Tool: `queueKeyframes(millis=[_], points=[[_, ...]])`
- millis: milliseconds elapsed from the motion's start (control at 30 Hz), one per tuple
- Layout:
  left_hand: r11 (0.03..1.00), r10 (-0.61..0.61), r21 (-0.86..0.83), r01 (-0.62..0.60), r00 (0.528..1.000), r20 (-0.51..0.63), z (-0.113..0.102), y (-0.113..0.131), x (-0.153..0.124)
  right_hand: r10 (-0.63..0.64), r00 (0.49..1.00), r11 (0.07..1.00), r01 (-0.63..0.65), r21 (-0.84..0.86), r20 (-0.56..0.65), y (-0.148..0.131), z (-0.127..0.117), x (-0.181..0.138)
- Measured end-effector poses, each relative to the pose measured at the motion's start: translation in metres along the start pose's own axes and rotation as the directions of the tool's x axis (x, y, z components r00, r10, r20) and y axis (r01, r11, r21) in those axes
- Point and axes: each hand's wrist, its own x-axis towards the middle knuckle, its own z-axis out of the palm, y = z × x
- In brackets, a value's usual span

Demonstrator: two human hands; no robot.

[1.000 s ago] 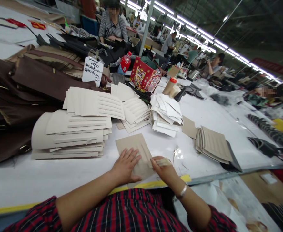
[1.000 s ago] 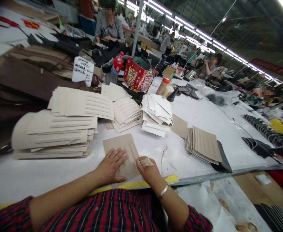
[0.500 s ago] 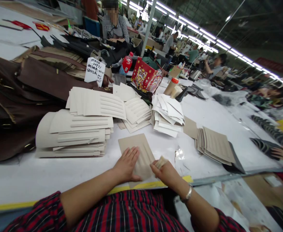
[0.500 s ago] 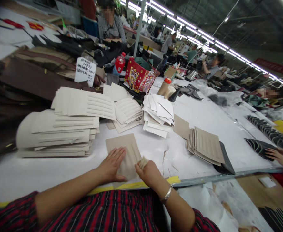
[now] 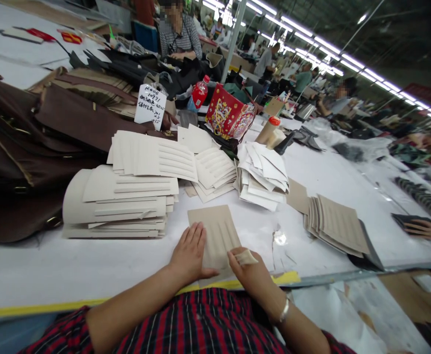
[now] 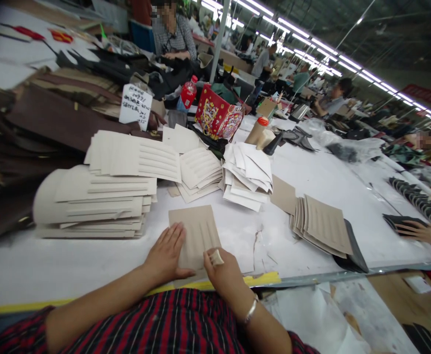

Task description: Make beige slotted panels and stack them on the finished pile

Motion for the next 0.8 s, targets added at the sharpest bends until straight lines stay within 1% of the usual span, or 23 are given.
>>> queueKeyframes(millis=[33,67,133,200,267,300,367,467,500,533,567,600,667,700,733,767,800], points=[[1.0,0.002,-0.005,-0.002,1.0,0.02,-0.002,0.0,0.001,0.012,1.0,1.0,-0.013,0.008,0.014,0.001,0.0,-0.007],[1.0,0.007,-0.011,-0.007,0.999,0.044,-0.004,-0.001,0.003,0.017,1.0,1.0,-0.017,0.014,0.008,0.001,0.001,-0.007],[0.999,0.033,-0.022,-0.031,0.994,0.105,-0.011,-0.003,0.005,0.017,0.998,1.0,-0.016,0.023,-0.058,0.0,0.007,0.016],[0.998,0.067,-0.027,-0.063,0.986,0.155,-0.016,-0.005,0.007,0.019,0.991,0.999,-0.015,0.034,-0.131,-0.001,0.014,0.051],[0.996,0.084,-0.021,-0.081,0.984,0.159,-0.017,-0.008,0.007,0.034,0.991,0.998,-0.028,0.052,-0.128,-0.002,0.015,0.073],[0.997,0.082,-0.014,-0.081,0.986,0.146,-0.016,-0.008,0.006,0.034,0.994,0.998,-0.028,0.062,-0.099,-0.002,0.013,0.073],[0.997,0.073,-0.008,-0.073,0.991,0.114,-0.012,-0.009,0.005,0.033,0.999,0.995,-0.032,0.093,-0.009,-0.003,0.006,0.051],[0.998,0.057,-0.014,-0.056,0.994,0.09,-0.007,-0.008,0.003,0.053,0.985,0.975,-0.087,0.206,0.164,-0.005,-0.003,0.001],[0.999,0.048,-0.017,-0.046,0.995,0.085,-0.006,-0.008,0.003,0.064,0.98,0.962,-0.111,0.249,0.188,-0.006,-0.002,-0.008],[0.999,0.038,-0.019,-0.037,0.996,0.08,-0.007,-0.007,0.003,0.07,0.981,0.953,-0.12,0.277,0.183,-0.008,0.0,-0.009],[0.999,0.03,-0.019,-0.029,0.997,0.077,-0.007,-0.007,0.003,0.069,0.987,0.955,-0.107,0.278,0.145,-0.009,0.003,-0.004],[1.0,0.026,-0.018,-0.024,0.997,0.079,-0.009,-0.007,0.003,0.065,0.995,0.964,-0.084,0.253,0.081,-0.011,0.008,0.009],[0.999,0.037,-0.019,-0.035,0.995,0.096,-0.012,-0.009,0.003,0.043,0.998,0.985,-0.035,0.168,-0.045,-0.014,0.018,0.045],[0.998,0.053,-0.024,-0.05,0.993,0.109,-0.014,-0.011,0.003,0.026,0.996,0.992,-0.015,0.127,-0.087,-0.015,0.022,0.062],[0.997,0.072,-0.032,-0.068,0.99,0.123,-0.015,-0.014,0.003,0.014,0.993,0.995,-0.003,0.096,-0.114,-0.017,0.024,0.075],[0.996,0.089,-0.042,-0.084,0.987,0.137,-0.017,-0.017,0.003,0.006,0.992,0.997,0.003,0.075,-0.124,-0.018,0.025,0.081],[0.994,0.1,-0.051,-0.094,0.984,0.148,-0.018,-0.02,0.003,0.001,0.993,0.998,0.006,0.057,-0.116,-0.019,0.024,0.079]])
